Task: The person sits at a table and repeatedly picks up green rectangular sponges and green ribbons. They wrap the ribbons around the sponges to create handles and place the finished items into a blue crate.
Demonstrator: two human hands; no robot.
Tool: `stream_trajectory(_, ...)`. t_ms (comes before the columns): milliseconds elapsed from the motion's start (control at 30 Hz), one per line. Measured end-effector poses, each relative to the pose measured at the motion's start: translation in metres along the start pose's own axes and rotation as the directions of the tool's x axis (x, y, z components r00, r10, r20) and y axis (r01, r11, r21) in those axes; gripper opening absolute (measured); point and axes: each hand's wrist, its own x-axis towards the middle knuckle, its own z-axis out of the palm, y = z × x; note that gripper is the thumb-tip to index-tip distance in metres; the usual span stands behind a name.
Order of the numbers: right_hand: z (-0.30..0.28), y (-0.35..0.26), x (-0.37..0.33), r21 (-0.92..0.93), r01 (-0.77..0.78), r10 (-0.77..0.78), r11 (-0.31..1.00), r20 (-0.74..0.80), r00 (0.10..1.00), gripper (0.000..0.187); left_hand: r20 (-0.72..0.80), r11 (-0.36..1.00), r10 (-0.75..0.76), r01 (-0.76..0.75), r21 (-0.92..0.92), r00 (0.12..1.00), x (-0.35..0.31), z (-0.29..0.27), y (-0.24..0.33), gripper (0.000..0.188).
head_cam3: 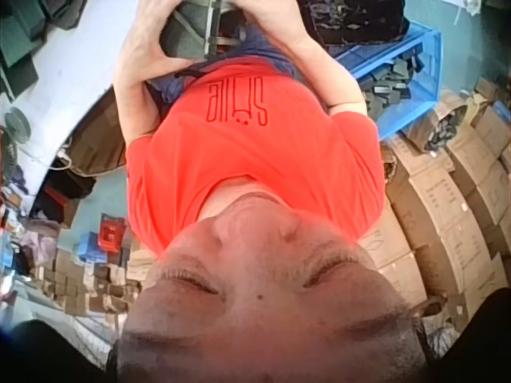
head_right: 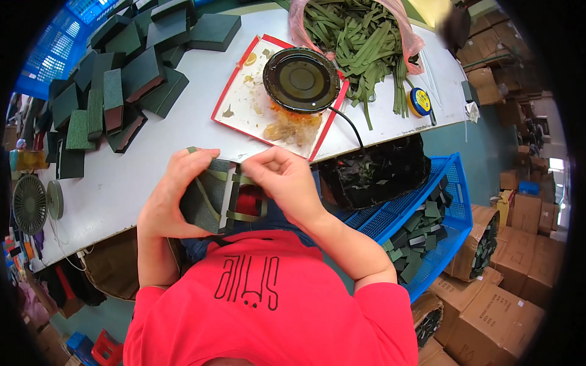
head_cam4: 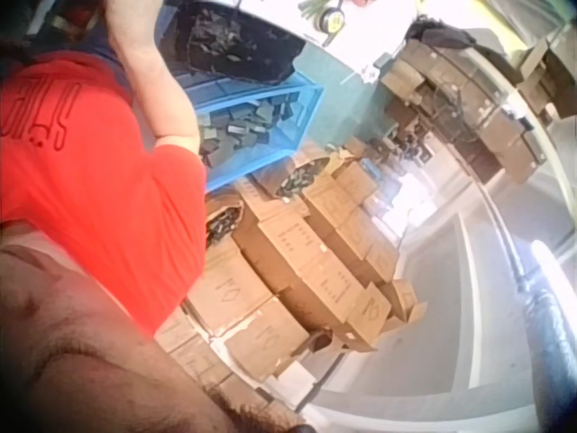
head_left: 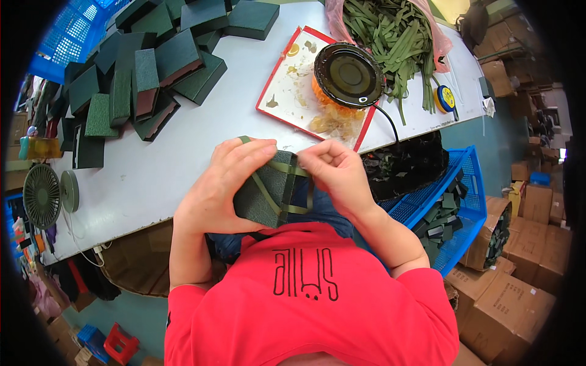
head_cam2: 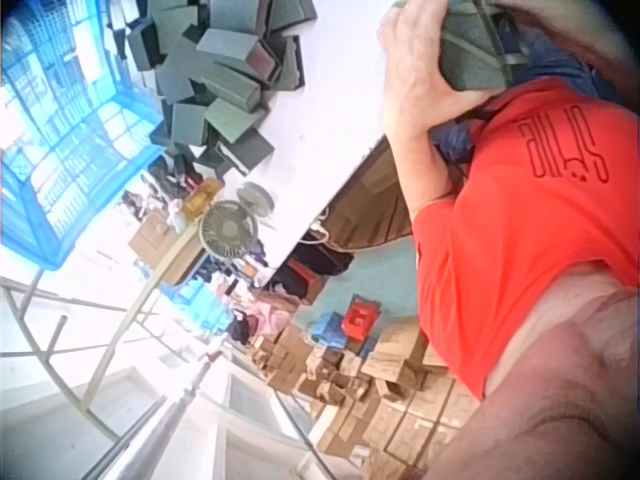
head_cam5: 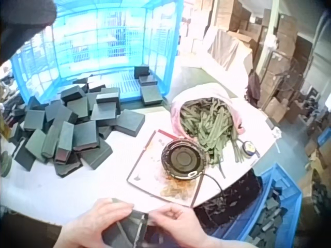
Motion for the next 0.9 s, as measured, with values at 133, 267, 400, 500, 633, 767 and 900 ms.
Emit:
stream_trajectory(133, -0.015, -0.004, 0.005, 0.328, 0.188, -0.138, 0.926, -0.170, 0.976, 0.008, -0.055, 0.999, -0.052, 0.052, 0.006, 0.997, -0.008, -0.004, -0.002, 0.104)
stream_trajectory(267, -0.042, -0.024, 0.001, 0.419, 0.347, -0.300, 0.839, -0.175, 0.938, 0.016, -0.139, 0.974, -0.209, 0.219, 0.059, 0.968, -0.025, -0.014, -0.001, 0.106)
stream_trajectory(400, -0.077, -0.031, -0.004, -0.070, 0.444, -0.444, 0.893, -0.293, 0.847, 0.027, -0.324, 0.845, -0.382, 0.469, 0.257, 0.865, -0.069, -0.034, -0.012, 0.107)
stream_trajectory(500, -0.128, -0.041, 0.002, -0.584, 0.268, -0.576, 0.766, -0.438, 0.691, 0.029, -0.473, 0.651, -0.493, 0.670, 0.357, 0.731, -0.096, -0.061, -0.005, 0.090)
stream_trajectory(633, -0.177, -0.050, 0.018, -0.865, 0.029, -0.672, 0.502, -0.369, 0.642, 0.026, -0.648, 0.365, -0.554, 0.852, 0.375, 0.523, -0.144, -0.085, -0.008, 0.076)
stream_trajectory(767, -0.189, -0.050, 0.037, -0.933, -0.138, -0.662, 0.333, -0.336, 0.670, 0.029, -0.686, 0.189, -0.620, 0.921, 0.340, 0.380, -0.197, -0.101, -0.014, 0.078)
stream_trajectory(900, -0.199, -0.041, 0.044, -0.949, -0.143, -0.641, 0.282, -0.297, 0.708, 0.024, -0.754, 0.006, -0.586, 0.932, 0.361, 0.296, -0.229, -0.105, -0.021, 0.076)
